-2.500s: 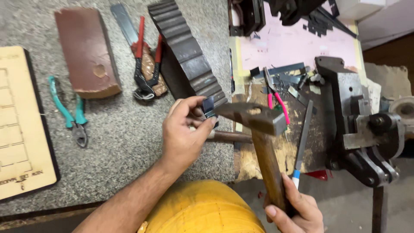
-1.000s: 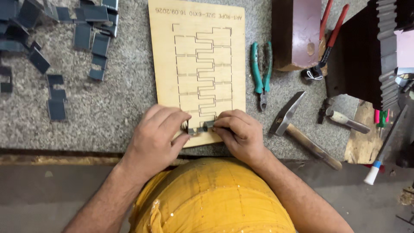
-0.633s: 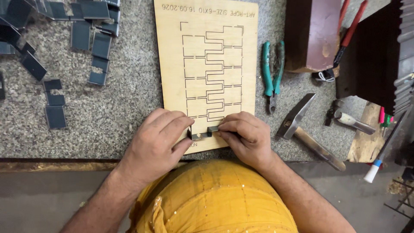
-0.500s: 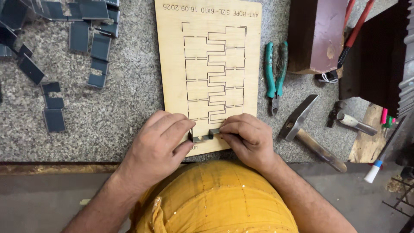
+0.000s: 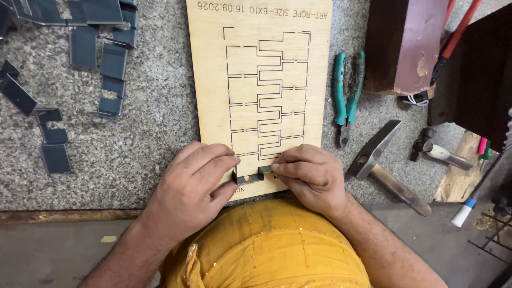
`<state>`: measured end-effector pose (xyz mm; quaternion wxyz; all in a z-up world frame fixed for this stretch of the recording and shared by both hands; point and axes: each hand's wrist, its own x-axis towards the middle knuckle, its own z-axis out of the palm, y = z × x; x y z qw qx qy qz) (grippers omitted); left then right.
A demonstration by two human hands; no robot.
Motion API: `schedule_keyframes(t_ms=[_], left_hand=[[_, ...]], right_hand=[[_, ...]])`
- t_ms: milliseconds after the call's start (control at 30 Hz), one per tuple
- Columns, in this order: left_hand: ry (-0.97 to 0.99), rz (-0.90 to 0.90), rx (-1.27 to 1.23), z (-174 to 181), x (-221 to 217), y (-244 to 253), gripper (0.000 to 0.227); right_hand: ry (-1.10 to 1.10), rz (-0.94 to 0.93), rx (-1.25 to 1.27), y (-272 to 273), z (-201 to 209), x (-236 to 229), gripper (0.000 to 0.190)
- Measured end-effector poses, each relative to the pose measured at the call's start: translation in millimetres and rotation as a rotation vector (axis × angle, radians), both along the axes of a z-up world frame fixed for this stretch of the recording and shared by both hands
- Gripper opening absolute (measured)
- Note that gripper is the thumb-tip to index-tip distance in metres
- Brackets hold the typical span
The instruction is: The person repeatedly places small metal pieces into a wooden jig, then hammers them on a metal anvil to shape them. The person continues this cycle of placing and hammering multiple pieces throughout the clip.
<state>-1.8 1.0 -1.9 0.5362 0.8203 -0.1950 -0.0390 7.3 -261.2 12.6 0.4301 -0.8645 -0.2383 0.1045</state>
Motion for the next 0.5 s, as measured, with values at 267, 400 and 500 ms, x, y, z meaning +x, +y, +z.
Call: schedule_keyframes(t_ms=[267,400,500], left_hand=[[0.025,-0.001,0.001,1.0,1.1,-1.4,0.035],[0.049,0.0,-0.003,3.0,2.8,-2.0,0.035],[0.067,-0.005,0.009,6.0,2.9,-1.8,0.037]], right_hand=[[0.024,0.044,0.049,-0.8,1.2,5.2,0.02],[0.026,0.04,0.05,-0.3,2.3,6.8,0.02],[0.02,0.039,0.041,1.7,2.9,6.5,0.018]])
